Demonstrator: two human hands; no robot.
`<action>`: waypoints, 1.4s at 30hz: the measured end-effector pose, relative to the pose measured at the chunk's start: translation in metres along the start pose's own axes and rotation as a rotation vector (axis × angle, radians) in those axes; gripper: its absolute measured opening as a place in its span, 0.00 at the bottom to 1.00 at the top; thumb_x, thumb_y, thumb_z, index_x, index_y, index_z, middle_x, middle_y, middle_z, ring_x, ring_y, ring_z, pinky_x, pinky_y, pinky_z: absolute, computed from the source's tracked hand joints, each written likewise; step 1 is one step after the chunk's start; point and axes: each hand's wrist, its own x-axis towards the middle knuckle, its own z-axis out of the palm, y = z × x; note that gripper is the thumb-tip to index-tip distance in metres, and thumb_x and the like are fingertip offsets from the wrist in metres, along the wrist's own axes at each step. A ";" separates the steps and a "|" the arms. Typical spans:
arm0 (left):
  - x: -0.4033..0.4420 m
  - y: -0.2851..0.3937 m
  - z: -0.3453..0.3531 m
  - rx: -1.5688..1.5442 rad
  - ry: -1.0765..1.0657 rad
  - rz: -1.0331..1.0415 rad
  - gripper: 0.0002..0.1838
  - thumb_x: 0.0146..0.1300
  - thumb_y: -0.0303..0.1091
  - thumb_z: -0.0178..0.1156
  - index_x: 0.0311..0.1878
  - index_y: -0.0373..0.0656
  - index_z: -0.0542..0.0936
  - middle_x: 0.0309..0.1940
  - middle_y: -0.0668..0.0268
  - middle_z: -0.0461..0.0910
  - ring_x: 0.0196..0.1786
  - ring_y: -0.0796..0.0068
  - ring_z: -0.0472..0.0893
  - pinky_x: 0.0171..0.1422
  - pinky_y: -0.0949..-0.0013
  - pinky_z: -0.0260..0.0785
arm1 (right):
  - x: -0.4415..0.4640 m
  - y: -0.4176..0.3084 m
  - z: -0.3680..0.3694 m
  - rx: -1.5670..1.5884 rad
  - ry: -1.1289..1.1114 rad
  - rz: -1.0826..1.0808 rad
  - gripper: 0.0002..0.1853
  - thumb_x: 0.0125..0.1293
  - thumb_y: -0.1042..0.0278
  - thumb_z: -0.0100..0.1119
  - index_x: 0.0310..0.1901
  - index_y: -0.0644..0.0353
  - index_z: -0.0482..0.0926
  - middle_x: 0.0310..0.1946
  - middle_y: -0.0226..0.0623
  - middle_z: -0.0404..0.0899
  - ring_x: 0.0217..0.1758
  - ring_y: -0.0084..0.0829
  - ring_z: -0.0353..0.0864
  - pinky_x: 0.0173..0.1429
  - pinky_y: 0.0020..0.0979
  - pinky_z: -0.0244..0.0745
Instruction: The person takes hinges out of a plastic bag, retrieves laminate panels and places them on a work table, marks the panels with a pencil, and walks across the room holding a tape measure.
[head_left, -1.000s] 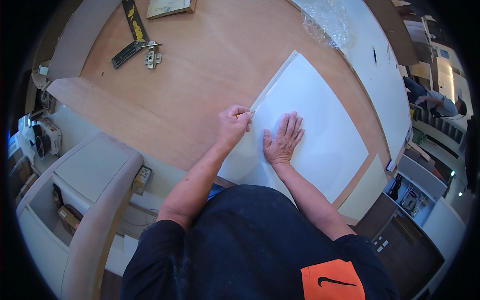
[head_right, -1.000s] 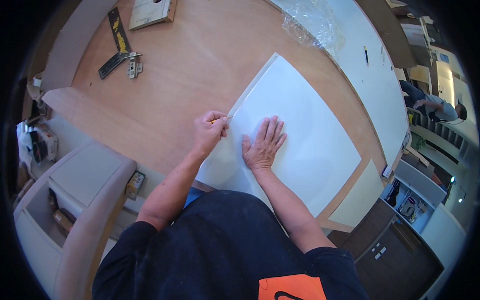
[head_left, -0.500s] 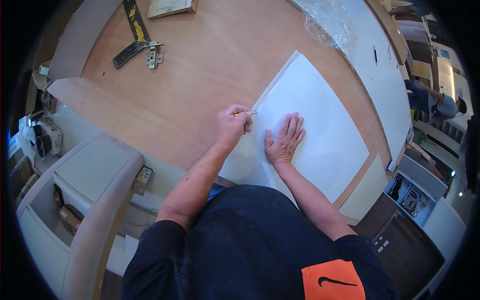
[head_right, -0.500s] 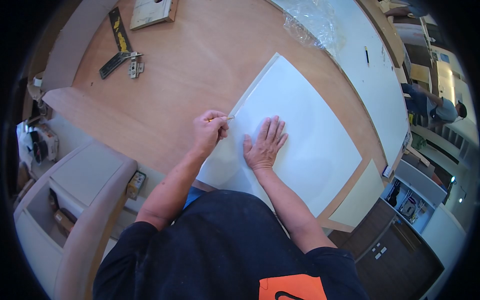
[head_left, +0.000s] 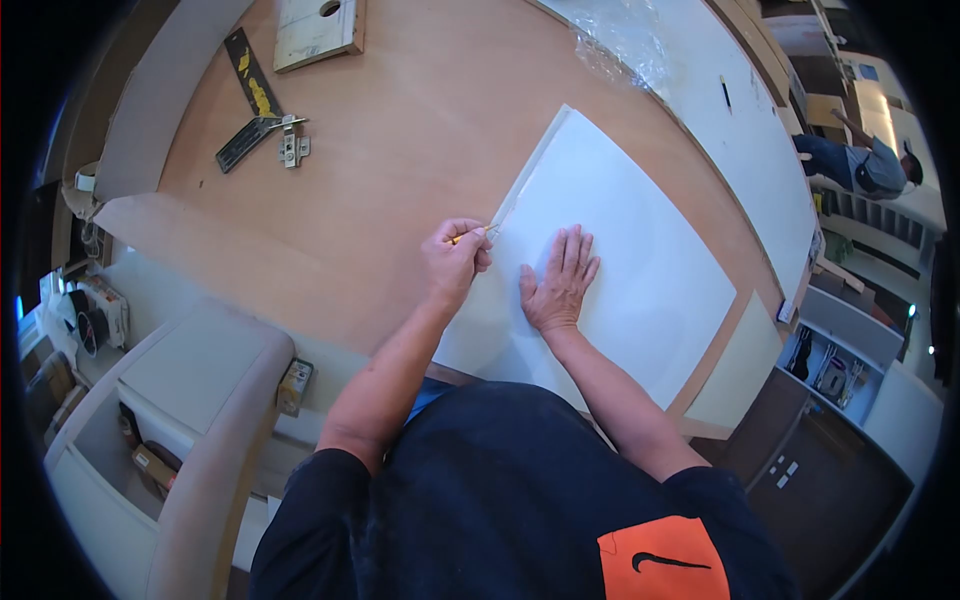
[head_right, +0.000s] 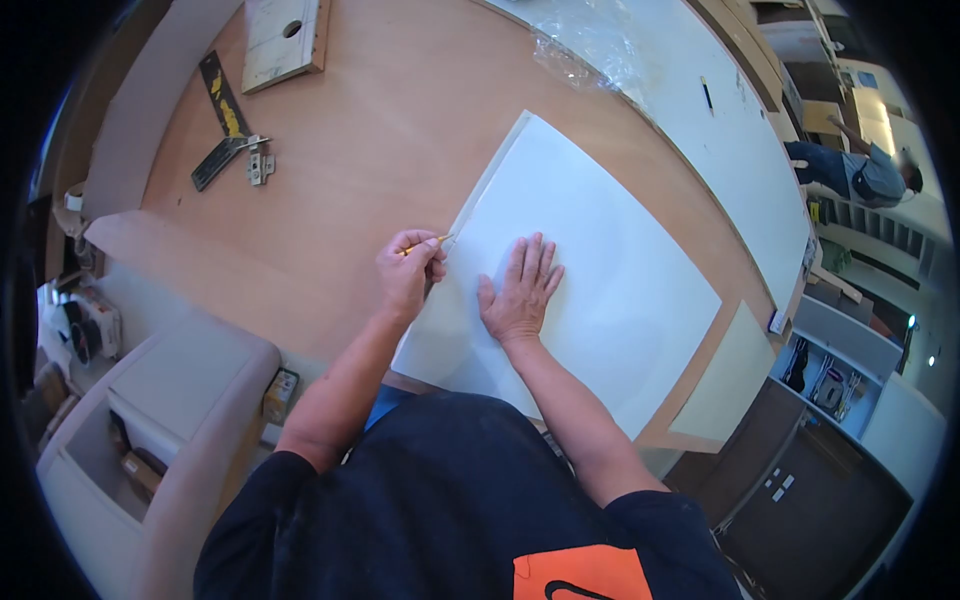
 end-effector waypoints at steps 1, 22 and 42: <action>-0.001 0.000 -0.001 -0.003 -0.012 0.001 0.04 0.67 0.25 0.60 0.42 0.35 0.78 0.28 0.62 0.81 0.24 0.78 0.79 0.27 0.74 0.72 | 0.000 0.000 0.000 -0.001 -0.001 0.004 0.46 0.67 0.44 0.53 0.77 0.65 0.51 0.80 0.53 0.43 0.84 0.57 0.34 0.80 0.64 0.29; -0.275 -0.108 -0.063 1.101 -0.297 0.813 0.05 0.59 0.27 0.68 0.38 0.41 0.84 0.32 0.59 0.84 0.36 0.59 0.84 0.42 0.62 0.76 | -0.211 0.152 -0.001 0.046 0.094 -0.040 0.39 0.69 0.41 0.53 0.75 0.56 0.61 0.79 0.45 0.51 0.84 0.47 0.44 0.82 0.58 0.37; -0.212 -0.233 -0.007 1.111 -0.921 1.507 0.08 0.53 0.20 0.67 0.35 0.44 0.80 0.26 0.68 0.82 0.29 0.68 0.78 0.57 0.57 0.71 | -0.283 0.217 0.020 -0.176 0.277 0.415 0.43 0.70 0.31 0.44 0.76 0.53 0.58 0.79 0.43 0.53 0.83 0.46 0.48 0.82 0.53 0.43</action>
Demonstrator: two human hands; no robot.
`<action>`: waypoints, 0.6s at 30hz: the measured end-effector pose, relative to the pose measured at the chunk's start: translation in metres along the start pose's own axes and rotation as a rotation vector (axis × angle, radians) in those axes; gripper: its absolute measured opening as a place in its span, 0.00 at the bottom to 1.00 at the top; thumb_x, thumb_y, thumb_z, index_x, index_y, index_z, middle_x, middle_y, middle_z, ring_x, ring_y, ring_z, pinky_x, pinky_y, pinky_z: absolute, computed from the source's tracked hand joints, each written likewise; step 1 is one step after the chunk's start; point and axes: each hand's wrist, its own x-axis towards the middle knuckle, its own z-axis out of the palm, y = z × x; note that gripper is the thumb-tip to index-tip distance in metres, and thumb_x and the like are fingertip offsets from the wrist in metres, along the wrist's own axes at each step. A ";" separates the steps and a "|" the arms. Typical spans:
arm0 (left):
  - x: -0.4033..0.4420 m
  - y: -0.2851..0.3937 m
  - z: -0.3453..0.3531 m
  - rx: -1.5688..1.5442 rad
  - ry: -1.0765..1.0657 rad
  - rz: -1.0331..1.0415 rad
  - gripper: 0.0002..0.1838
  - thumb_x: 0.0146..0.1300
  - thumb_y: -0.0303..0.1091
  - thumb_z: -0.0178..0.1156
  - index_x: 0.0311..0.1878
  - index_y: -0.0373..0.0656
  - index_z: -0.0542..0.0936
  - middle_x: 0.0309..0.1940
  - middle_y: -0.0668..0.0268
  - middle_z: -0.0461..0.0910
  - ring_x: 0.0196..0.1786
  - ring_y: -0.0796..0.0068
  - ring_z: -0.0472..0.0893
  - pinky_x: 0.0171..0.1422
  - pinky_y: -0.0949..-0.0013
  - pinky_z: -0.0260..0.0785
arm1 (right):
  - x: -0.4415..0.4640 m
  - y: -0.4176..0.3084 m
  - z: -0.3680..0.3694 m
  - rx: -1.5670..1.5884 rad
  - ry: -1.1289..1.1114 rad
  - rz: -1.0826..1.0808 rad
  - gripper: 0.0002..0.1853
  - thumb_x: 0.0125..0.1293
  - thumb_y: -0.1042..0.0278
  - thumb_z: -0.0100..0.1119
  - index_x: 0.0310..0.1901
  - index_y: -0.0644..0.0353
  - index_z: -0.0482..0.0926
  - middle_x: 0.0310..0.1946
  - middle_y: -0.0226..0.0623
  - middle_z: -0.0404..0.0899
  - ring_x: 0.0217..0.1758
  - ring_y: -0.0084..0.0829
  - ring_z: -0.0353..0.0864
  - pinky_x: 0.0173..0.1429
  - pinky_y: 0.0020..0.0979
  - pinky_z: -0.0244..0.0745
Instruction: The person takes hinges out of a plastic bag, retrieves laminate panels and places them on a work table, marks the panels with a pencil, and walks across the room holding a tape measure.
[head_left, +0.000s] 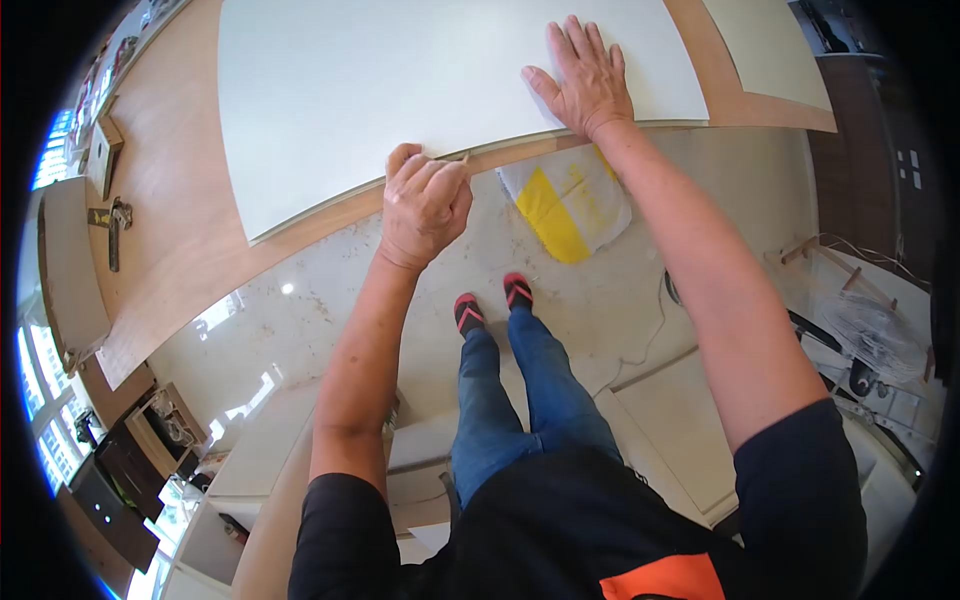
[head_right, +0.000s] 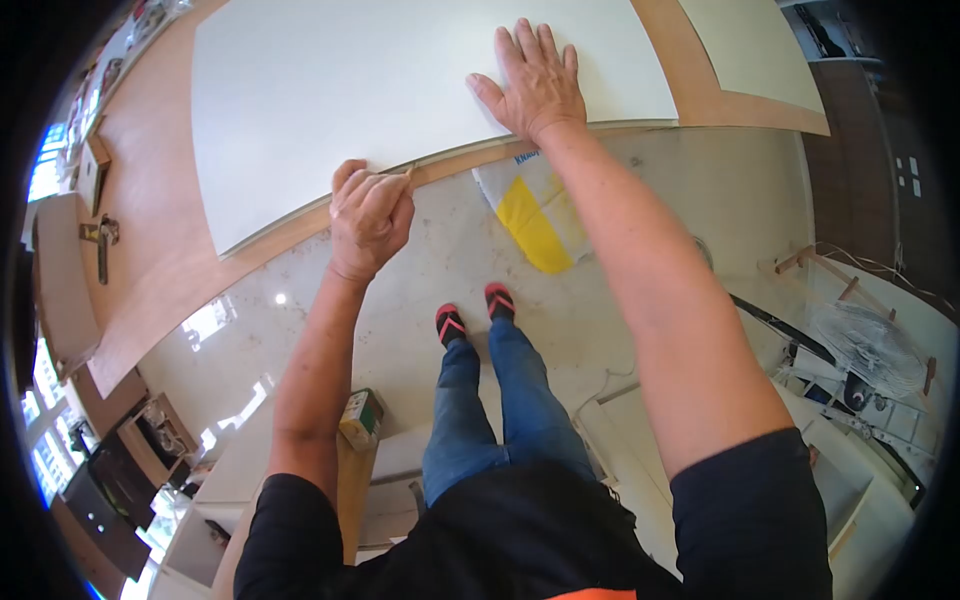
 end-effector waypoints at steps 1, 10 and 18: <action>0.000 0.001 0.004 -0.015 0.010 0.002 0.08 0.53 0.20 0.67 0.35 0.44 0.80 0.26 0.68 0.81 0.29 0.67 0.78 0.57 0.57 0.71 | -0.001 0.001 -0.002 0.005 -0.005 0.010 0.43 0.70 0.31 0.44 0.76 0.53 0.58 0.79 0.42 0.53 0.83 0.46 0.48 0.82 0.53 0.43; -0.001 0.001 0.021 -0.080 0.059 -0.009 0.08 0.50 0.19 0.66 0.31 0.43 0.80 0.21 0.65 0.78 0.27 0.64 0.78 0.54 0.58 0.75 | -0.005 -0.005 -0.015 0.068 -0.112 0.045 0.43 0.71 0.34 0.43 0.76 0.61 0.58 0.79 0.50 0.52 0.83 0.48 0.47 0.83 0.52 0.40; 0.001 0.007 0.026 0.045 0.057 -0.032 0.06 0.50 0.20 0.65 0.29 0.43 0.80 0.22 0.65 0.79 0.27 0.64 0.78 0.55 0.58 0.75 | -0.003 -0.007 -0.024 0.077 -0.131 0.074 0.43 0.71 0.34 0.43 0.76 0.61 0.57 0.79 0.49 0.51 0.83 0.47 0.46 0.83 0.51 0.40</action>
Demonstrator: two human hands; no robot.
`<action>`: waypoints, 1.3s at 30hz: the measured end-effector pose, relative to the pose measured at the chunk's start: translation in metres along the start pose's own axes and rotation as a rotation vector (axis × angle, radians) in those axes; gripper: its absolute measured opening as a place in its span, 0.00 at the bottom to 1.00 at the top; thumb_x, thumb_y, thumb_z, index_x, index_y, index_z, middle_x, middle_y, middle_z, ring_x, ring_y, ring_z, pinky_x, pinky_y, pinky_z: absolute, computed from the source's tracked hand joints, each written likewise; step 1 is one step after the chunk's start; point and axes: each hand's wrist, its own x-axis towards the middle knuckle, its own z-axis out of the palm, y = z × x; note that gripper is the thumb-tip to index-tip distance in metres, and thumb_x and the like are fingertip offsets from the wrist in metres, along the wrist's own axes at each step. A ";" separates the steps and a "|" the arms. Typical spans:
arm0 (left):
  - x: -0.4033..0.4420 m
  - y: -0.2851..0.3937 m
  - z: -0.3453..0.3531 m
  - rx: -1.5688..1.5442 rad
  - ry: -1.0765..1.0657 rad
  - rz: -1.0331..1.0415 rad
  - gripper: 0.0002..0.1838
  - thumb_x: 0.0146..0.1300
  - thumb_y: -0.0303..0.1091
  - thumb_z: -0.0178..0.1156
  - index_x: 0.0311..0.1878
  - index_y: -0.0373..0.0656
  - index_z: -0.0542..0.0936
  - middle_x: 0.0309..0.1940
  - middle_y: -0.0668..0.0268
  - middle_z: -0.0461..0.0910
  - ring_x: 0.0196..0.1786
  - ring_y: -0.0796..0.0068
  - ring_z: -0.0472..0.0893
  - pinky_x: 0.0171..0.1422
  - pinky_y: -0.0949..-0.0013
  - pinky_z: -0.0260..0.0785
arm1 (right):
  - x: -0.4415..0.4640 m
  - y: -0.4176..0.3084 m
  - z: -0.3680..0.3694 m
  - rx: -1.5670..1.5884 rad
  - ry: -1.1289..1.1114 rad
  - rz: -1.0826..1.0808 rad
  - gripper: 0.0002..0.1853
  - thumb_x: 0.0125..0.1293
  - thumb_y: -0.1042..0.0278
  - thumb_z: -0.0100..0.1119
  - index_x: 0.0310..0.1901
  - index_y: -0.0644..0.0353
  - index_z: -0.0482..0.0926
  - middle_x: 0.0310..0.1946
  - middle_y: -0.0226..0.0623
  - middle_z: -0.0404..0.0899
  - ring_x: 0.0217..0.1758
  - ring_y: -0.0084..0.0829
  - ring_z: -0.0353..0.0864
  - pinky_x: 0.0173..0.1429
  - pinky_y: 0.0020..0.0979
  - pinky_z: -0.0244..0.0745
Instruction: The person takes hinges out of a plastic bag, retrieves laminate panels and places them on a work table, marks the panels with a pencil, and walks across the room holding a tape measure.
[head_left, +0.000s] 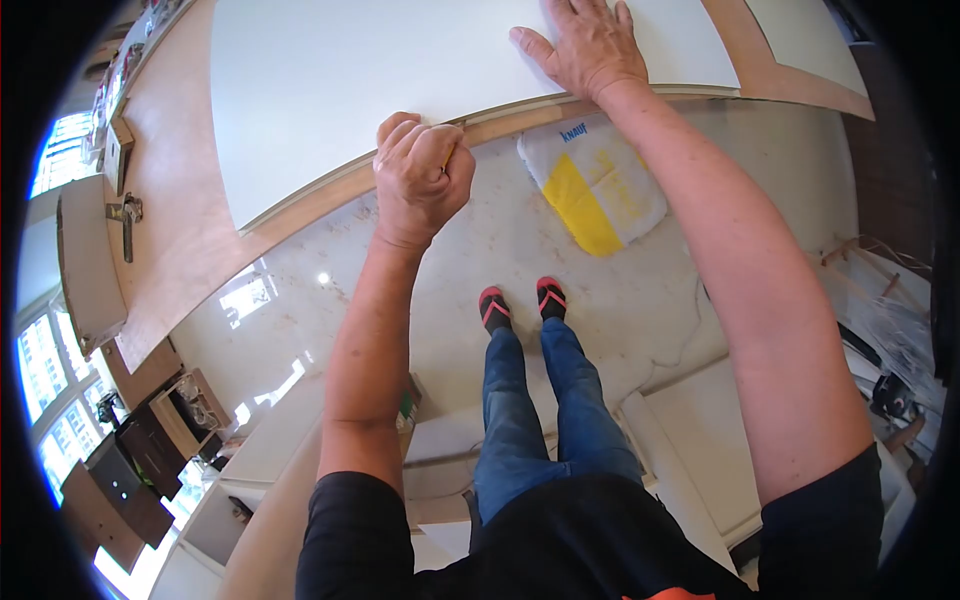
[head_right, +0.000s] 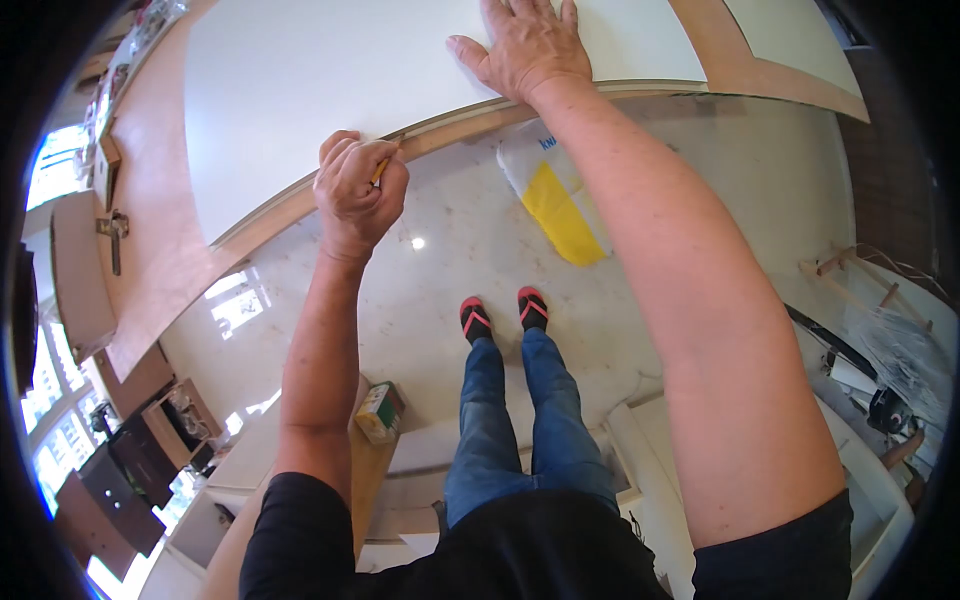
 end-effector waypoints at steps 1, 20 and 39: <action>0.000 0.000 0.001 0.007 0.002 0.000 0.06 0.50 0.20 0.65 0.29 0.43 0.81 0.22 0.65 0.80 0.27 0.65 0.78 0.55 0.58 0.75 | 0.000 0.001 0.000 0.013 -0.003 0.000 0.43 0.71 0.34 0.43 0.76 0.61 0.57 0.79 0.49 0.51 0.83 0.47 0.46 0.83 0.51 0.40; 0.001 0.009 -0.004 -0.029 -0.005 -0.103 0.04 0.54 0.22 0.67 0.28 0.41 0.82 0.24 0.65 0.82 0.28 0.66 0.80 0.60 0.59 0.75 | -0.003 0.004 0.000 0.055 -0.003 -0.001 0.43 0.70 0.35 0.46 0.76 0.61 0.58 0.79 0.50 0.52 0.83 0.47 0.47 0.83 0.50 0.41; -0.003 0.005 0.001 -0.053 0.070 -0.118 0.04 0.55 0.23 0.68 0.29 0.41 0.82 0.25 0.66 0.83 0.28 0.71 0.81 0.61 0.61 0.76 | -0.003 0.000 -0.003 0.013 -0.042 0.023 0.43 0.71 0.34 0.43 0.77 0.61 0.56 0.80 0.48 0.50 0.84 0.44 0.45 0.84 0.48 0.39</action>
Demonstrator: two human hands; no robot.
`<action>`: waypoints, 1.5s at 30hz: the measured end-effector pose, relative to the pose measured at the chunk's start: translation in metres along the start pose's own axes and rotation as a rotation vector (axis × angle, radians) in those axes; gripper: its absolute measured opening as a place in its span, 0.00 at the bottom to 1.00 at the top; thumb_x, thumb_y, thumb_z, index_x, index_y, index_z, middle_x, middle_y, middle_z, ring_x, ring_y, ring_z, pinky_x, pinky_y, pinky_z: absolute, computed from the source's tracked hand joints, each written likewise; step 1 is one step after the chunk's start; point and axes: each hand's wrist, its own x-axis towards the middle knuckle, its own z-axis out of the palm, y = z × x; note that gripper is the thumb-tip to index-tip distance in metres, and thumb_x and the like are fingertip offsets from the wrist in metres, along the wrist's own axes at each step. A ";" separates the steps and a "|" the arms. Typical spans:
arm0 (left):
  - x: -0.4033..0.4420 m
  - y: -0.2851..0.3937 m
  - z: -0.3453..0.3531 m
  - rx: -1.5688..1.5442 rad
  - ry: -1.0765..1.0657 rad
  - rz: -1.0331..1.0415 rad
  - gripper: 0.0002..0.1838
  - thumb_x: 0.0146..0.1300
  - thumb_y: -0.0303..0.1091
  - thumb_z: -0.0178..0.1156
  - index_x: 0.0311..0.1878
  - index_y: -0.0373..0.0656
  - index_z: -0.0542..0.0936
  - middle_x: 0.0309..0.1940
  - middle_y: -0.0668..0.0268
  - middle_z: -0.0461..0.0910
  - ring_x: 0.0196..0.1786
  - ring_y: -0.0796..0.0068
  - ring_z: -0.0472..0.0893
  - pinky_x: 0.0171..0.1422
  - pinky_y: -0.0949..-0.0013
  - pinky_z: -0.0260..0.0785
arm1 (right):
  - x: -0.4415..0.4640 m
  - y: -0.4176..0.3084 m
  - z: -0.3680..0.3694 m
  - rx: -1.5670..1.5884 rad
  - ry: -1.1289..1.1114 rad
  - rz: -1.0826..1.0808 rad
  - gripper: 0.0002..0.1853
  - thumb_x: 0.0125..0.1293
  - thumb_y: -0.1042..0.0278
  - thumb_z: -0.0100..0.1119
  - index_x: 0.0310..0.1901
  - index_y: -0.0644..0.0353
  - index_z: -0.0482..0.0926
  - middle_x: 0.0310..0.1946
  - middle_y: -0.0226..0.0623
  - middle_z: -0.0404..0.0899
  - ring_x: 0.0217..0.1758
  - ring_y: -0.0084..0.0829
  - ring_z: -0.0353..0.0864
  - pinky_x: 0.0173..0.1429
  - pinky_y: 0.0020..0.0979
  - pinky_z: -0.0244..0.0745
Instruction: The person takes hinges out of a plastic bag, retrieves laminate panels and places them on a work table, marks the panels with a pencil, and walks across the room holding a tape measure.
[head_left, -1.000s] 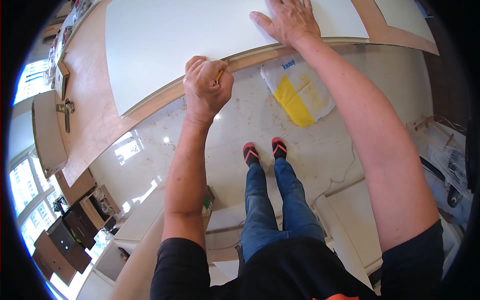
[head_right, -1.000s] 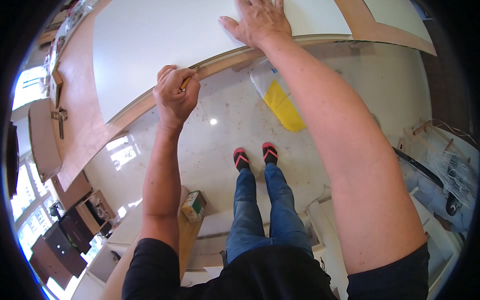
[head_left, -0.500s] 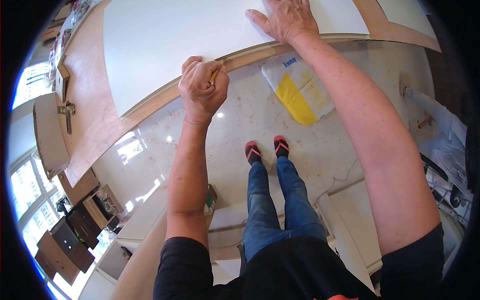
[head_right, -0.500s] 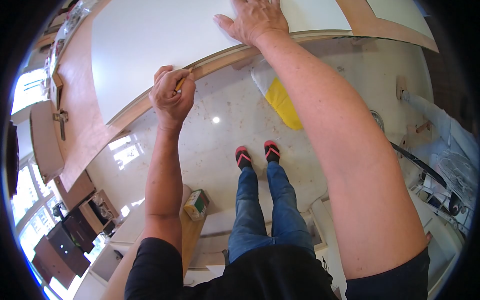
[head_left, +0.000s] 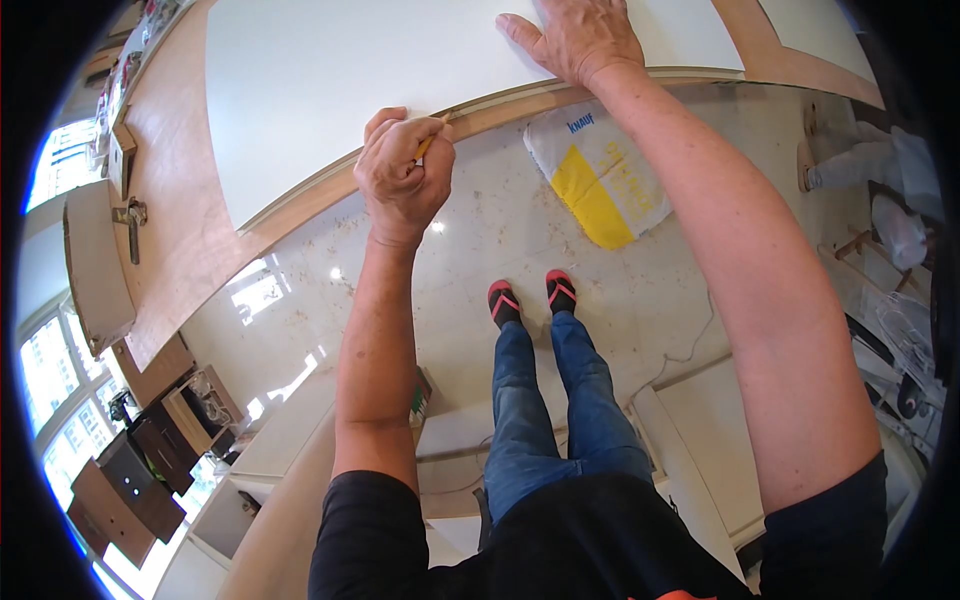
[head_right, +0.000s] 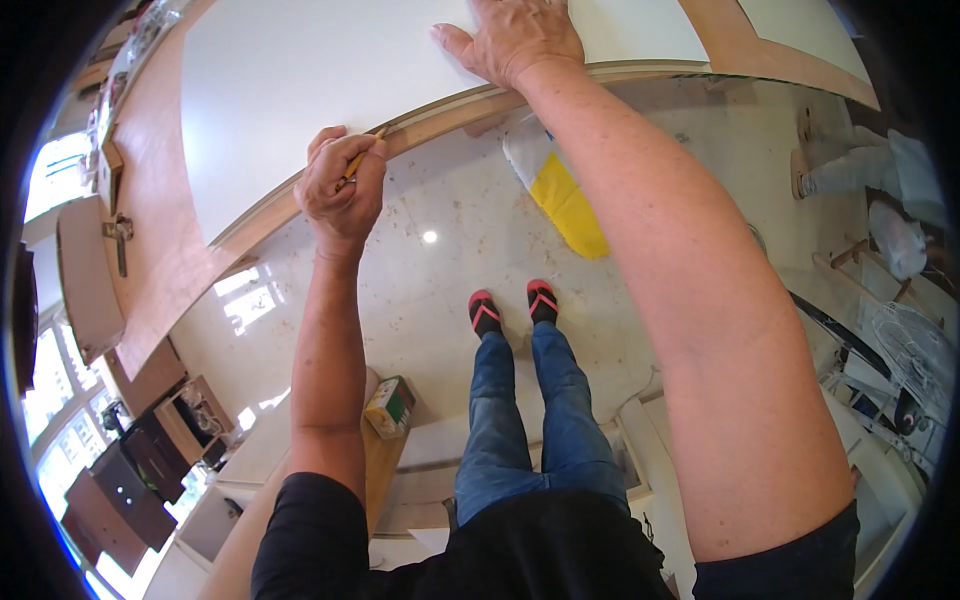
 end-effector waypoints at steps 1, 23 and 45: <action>0.000 -0.001 0.000 -0.008 0.003 -0.005 0.04 0.55 0.23 0.68 0.29 0.41 0.82 0.25 0.66 0.83 0.27 0.71 0.81 0.61 0.61 0.76 | 0.000 0.000 0.001 -0.002 0.003 0.000 0.43 0.71 0.34 0.43 0.77 0.61 0.56 0.80 0.48 0.50 0.83 0.44 0.45 0.84 0.48 0.39; -0.003 -0.001 0.004 -0.009 0.018 -0.010 0.04 0.56 0.23 0.67 0.30 0.42 0.82 0.23 0.67 0.80 0.26 0.70 0.78 0.62 0.60 0.74 | -0.005 -0.001 -0.001 0.025 0.050 -0.018 0.43 0.71 0.34 0.43 0.76 0.62 0.58 0.79 0.49 0.52 0.83 0.45 0.47 0.84 0.48 0.40; -0.006 -0.002 0.007 -0.025 0.050 -0.008 0.04 0.54 0.22 0.67 0.30 0.42 0.82 0.24 0.66 0.81 0.28 0.67 0.79 0.60 0.58 0.74 | -0.007 -0.002 -0.001 0.039 0.065 -0.011 0.42 0.71 0.35 0.44 0.75 0.61 0.59 0.78 0.49 0.53 0.83 0.45 0.47 0.84 0.48 0.41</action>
